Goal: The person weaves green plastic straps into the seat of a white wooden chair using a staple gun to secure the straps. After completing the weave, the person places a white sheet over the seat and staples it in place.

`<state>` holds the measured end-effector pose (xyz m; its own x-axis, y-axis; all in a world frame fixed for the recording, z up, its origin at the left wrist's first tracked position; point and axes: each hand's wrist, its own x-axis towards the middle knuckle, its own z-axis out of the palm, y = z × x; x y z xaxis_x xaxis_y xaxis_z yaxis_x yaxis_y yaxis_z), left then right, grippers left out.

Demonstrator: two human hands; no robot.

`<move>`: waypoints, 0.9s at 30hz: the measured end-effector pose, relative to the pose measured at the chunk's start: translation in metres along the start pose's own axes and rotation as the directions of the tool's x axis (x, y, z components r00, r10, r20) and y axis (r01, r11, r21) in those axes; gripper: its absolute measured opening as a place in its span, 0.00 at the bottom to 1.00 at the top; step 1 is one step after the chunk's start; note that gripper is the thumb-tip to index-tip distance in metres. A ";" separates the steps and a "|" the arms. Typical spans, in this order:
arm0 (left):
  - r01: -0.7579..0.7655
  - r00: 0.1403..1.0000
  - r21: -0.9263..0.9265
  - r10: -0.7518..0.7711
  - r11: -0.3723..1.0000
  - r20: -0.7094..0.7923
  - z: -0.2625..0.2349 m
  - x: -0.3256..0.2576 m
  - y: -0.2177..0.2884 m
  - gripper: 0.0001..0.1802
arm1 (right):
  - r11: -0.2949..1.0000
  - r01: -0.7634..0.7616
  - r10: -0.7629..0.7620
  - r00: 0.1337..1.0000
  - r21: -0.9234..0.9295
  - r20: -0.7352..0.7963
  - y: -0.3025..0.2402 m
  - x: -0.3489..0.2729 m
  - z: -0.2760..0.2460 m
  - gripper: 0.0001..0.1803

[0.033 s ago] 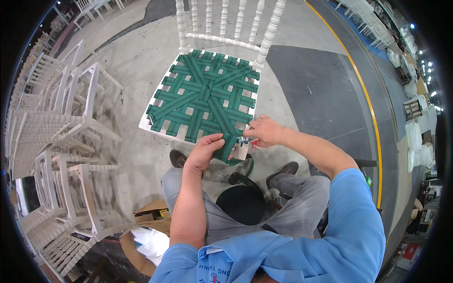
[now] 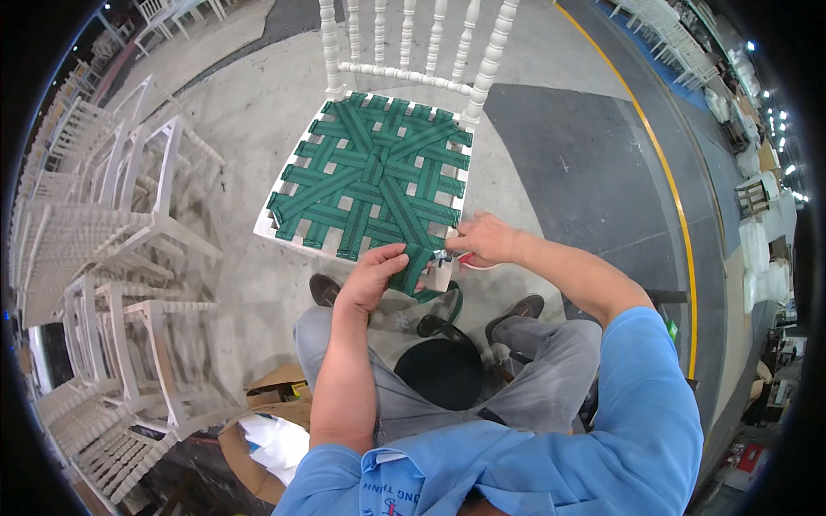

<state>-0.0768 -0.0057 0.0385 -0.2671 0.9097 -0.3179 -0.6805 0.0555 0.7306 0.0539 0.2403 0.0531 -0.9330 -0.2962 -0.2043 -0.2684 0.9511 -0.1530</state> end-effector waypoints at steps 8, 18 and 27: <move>0.132 0.946 0.299 -0.211 0.945 0.248 0.027 -0.025 -0.047 0.14 | 0.752 -0.478 0.629 0.726 0.453 -0.277 -0.048 -0.138 -0.010 0.30; 0.300 0.824 -0.091 -0.306 0.949 -0.477 0.007 -0.008 -0.108 0.46 | -0.165 -0.526 0.832 -0.529 0.834 -0.169 -0.226 -0.443 0.094 0.30; -0.249 0.814 -0.396 -0.030 0.884 -0.580 -0.018 0.019 -0.044 0.43 | -0.606 -0.701 0.748 -0.663 0.376 -0.031 -0.300 -0.495 0.169 0.29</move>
<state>-0.0644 0.0012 -0.0106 -0.5926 0.5002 -0.6314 -0.8050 -0.3401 0.4861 0.6364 0.0867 0.0372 0.4104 0.9105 0.0507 0.9068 -0.4016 -0.1280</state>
